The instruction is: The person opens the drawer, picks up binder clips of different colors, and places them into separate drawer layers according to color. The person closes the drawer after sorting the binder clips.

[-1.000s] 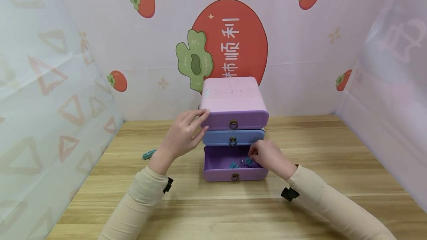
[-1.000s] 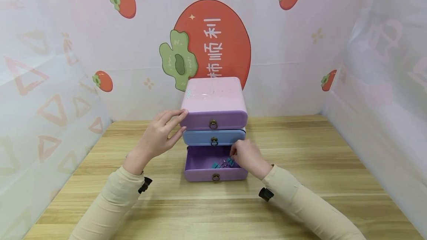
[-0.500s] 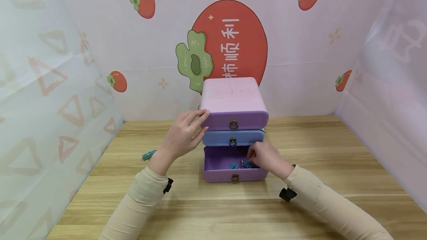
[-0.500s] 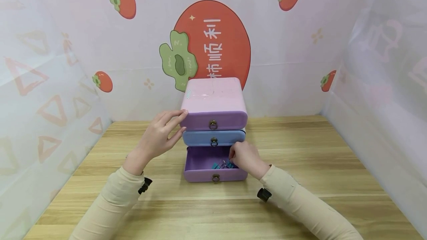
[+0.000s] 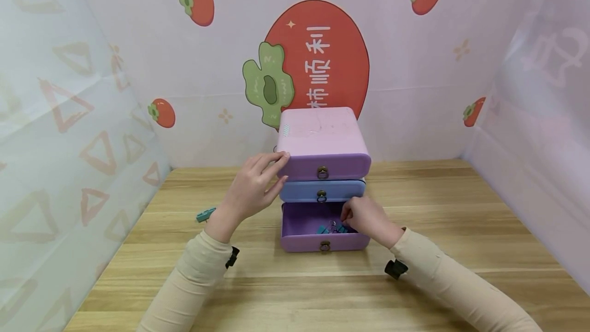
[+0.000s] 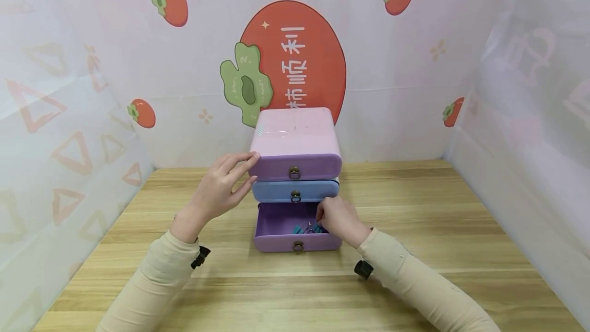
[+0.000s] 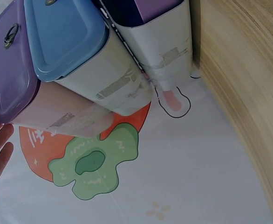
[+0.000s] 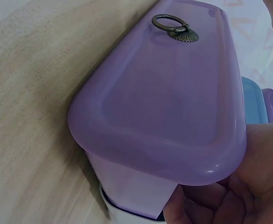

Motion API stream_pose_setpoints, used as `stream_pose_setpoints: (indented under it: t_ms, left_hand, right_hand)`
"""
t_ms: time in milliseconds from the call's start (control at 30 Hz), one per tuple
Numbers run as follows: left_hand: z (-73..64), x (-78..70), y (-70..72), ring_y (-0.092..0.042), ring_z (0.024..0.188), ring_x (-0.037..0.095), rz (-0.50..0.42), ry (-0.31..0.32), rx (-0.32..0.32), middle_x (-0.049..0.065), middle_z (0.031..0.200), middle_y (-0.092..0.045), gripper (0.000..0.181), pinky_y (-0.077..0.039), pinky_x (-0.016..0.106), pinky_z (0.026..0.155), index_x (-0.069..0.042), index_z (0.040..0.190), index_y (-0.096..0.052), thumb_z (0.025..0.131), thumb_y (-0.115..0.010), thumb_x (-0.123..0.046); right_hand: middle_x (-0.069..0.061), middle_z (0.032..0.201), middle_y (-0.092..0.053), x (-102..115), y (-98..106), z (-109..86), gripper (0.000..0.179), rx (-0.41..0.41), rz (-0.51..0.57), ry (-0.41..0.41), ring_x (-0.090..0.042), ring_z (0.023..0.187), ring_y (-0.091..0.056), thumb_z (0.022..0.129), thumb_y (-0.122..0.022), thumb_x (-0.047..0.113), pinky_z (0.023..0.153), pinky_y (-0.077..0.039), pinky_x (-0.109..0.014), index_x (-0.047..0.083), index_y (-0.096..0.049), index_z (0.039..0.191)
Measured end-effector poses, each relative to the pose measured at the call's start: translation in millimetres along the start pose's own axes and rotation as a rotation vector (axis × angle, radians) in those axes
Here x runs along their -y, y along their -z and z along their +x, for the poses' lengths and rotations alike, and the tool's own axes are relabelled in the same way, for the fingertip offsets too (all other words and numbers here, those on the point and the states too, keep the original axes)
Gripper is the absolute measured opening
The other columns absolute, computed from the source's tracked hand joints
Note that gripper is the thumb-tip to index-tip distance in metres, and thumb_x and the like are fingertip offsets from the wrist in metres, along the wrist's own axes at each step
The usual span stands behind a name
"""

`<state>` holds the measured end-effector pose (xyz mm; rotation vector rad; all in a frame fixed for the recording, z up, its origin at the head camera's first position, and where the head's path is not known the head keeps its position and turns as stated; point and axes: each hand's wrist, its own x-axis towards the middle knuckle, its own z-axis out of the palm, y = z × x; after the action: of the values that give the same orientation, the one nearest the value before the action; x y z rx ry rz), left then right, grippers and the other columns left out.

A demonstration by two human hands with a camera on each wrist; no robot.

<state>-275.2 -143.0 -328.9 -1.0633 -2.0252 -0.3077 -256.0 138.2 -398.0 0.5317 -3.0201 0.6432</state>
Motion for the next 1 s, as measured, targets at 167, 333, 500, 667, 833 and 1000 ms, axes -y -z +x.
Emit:
stream_pose_setpoints:
  t_ms: [167,333,500,667,833,1000]
  left_hand:
    - [-0.1,0.2,-0.4,-0.058,0.107,0.028,-0.003,0.0,0.001,0.014,0.121,-0.062,0.042,-0.048,0.041,0.093,-0.002,0.127,-0.059,0.089,-0.062,-0.019]
    - [0.0,-0.4,0.4,-0.058,0.107,0.029,-0.01,0.003,0.001,0.014,0.121,-0.062,0.042,-0.048,0.041,0.093,-0.002,0.127,-0.059,0.089,-0.063,-0.018]
    - [0.0,-0.9,0.9,-0.058,0.107,0.028,-0.016,0.003,0.0,0.014,0.121,-0.061,0.042,-0.048,0.041,0.094,-0.002,0.127,-0.059,0.088,-0.063,-0.018]
    - [0.3,-0.9,1.2,-0.058,0.107,0.029,-0.02,0.004,-0.002,0.014,0.121,-0.061,0.042,-0.048,0.041,0.094,-0.001,0.127,-0.059,0.088,-0.063,-0.017]
    - [0.0,-0.7,0.9,-0.058,0.106,0.029,-0.02,0.004,-0.001,0.014,0.12,-0.061,0.043,-0.048,0.042,0.093,-0.001,0.127,-0.059,0.088,-0.064,-0.017]
    - [-0.3,-0.9,0.6,-0.058,0.107,0.029,-0.016,0.004,-0.001,0.014,0.121,-0.061,0.043,-0.048,0.042,0.093,-0.001,0.127,-0.059,0.088,-0.064,-0.018]
  right_hand:
    - [0.006,0.067,-0.064,-0.7,-0.1,-0.4,0.014,-0.018,-0.003,0.004,-0.006,0.058,-0.054,0.074,-0.068,0.0,0.051,-0.045,-0.023,0.014,-0.07,0.072]
    - [0.005,0.068,-0.064,-1.0,0.4,-0.5,0.011,-0.035,-0.006,0.001,-0.006,0.059,-0.055,0.076,-0.07,0.003,0.05,-0.045,-0.023,0.014,-0.07,0.073]
    - [0.005,0.07,-0.064,-0.3,2.3,-2.4,0.007,-0.042,-0.012,-0.022,-0.006,0.06,-0.055,0.078,-0.073,0.01,0.051,-0.046,-0.023,0.015,-0.071,0.075]
    - [0.005,0.07,-0.065,2.9,7.5,-6.8,0.006,-0.067,-0.008,-0.021,-0.006,0.058,-0.054,0.081,-0.072,0.017,0.05,-0.045,-0.023,0.016,-0.071,0.076]
    - [0.004,0.07,-0.066,5.2,11.6,-10.7,0.009,-0.11,-0.009,0.01,-0.005,0.057,-0.054,0.084,-0.071,0.021,0.049,-0.045,-0.022,0.013,-0.073,0.079]
    - [0.004,0.07,-0.064,6.4,16.7,-16.3,0.01,-0.145,-0.006,0.009,-0.005,0.058,-0.052,0.085,-0.07,0.021,0.049,-0.043,-0.022,0.012,-0.072,0.083]
